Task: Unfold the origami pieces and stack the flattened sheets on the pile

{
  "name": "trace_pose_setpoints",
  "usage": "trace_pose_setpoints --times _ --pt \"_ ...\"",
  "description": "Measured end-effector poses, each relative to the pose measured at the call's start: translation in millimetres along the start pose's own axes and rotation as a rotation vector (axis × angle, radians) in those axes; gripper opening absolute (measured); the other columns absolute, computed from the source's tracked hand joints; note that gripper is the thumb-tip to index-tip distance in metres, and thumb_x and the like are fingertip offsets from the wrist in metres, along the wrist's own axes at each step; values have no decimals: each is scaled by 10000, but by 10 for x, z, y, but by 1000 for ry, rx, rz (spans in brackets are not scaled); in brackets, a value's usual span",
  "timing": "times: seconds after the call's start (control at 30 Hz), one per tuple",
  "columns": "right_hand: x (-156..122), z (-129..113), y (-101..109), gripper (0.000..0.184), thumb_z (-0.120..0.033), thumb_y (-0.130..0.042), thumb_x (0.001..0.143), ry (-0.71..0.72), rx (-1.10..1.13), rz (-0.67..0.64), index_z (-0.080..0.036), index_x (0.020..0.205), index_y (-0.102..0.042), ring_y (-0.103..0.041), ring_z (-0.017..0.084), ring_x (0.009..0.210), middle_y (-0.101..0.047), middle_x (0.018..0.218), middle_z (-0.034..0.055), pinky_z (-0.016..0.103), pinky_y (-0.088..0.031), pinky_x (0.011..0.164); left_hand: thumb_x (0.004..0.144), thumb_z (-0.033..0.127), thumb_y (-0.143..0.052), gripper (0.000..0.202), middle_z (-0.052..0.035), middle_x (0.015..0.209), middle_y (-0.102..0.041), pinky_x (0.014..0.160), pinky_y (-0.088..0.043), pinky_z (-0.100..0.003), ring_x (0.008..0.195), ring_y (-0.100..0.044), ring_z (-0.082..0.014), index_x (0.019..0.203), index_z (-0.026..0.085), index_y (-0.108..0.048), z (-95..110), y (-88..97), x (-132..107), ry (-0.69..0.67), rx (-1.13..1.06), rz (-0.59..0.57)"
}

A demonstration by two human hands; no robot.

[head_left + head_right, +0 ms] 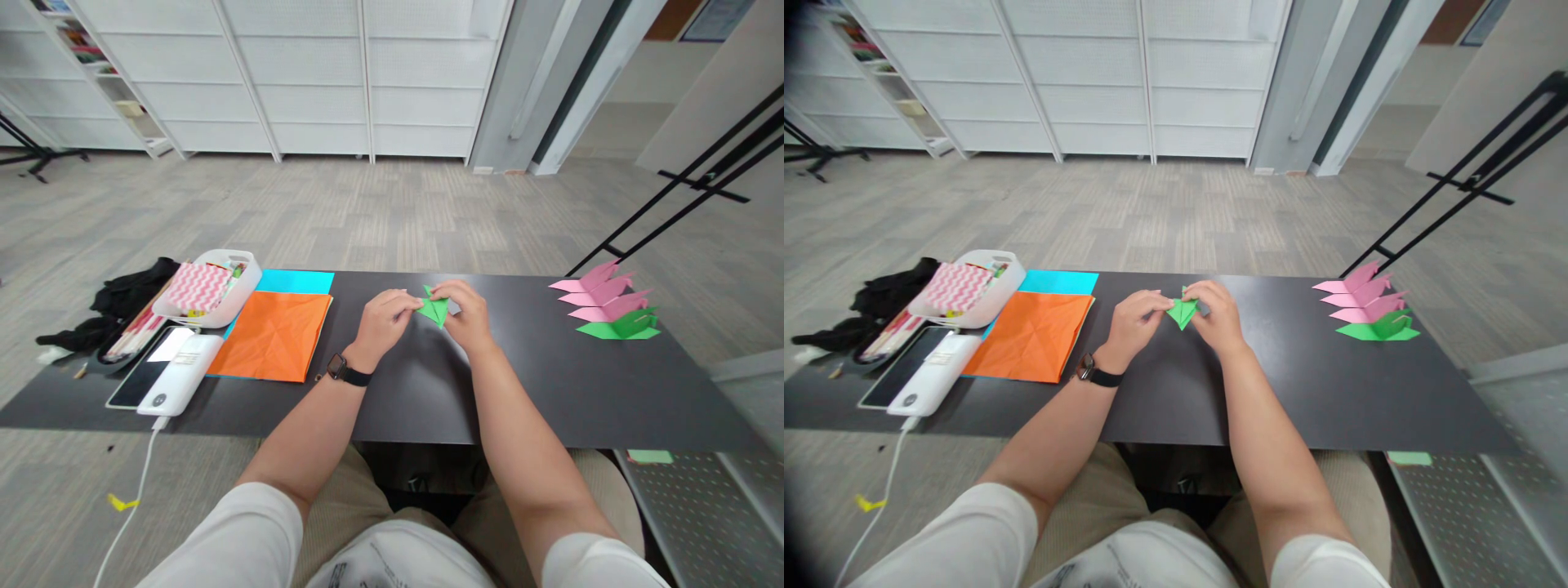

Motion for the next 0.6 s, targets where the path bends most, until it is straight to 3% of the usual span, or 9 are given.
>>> trace_pose_setpoints --times 0.1,0.27,0.47,0.6 --pt "5 -9 13 113 -183 -700 914 24 -43 5 -287 898 -742 -743 257 989 -796 996 39 437 -569 930 1039 219 -639 191 -40 994 -840 995 -631 -395 1043 -789 -200 984 252 -818 14 8 0 -27 34 -14" --pt "4 35 15 122 -180 -683 919 -38 14 -28 -279 883 -742 -722 238 904 -769 922 31 400 -569 864 1006 210 -715 103 -30 973 -829 825 -620 -298 892 -784 -160 1021 242 -811 50 47 19 7 -33 2" --pt "20 94 60 69 -225 -712 911 -82 122 9 -269 868 -742 -712 227 881 -763 903 33 390 -567 848 957 191 -769 99 -57 1098 -814 965 -614 -371 1037 -767 -195 1042 232 -797 53 39 60 28 -83 -7" --pt "23 85 42 53 -243 -738 913 -96 148 -17 -276 873 -751 -715 229 902 -766 925 35 401 -567 867 971 153 -725 103 -46 1038 -810 929 -608 -355 986 -763 -187 991 230 -791 35 31 48 61 -81 -15"
Point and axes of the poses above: each hand's wrist, its own x-axis towards the middle knuckle, its own y-axis out of the back of the hand, z = x × y, the point moved 6 cm from there along x, towards the middle knuckle
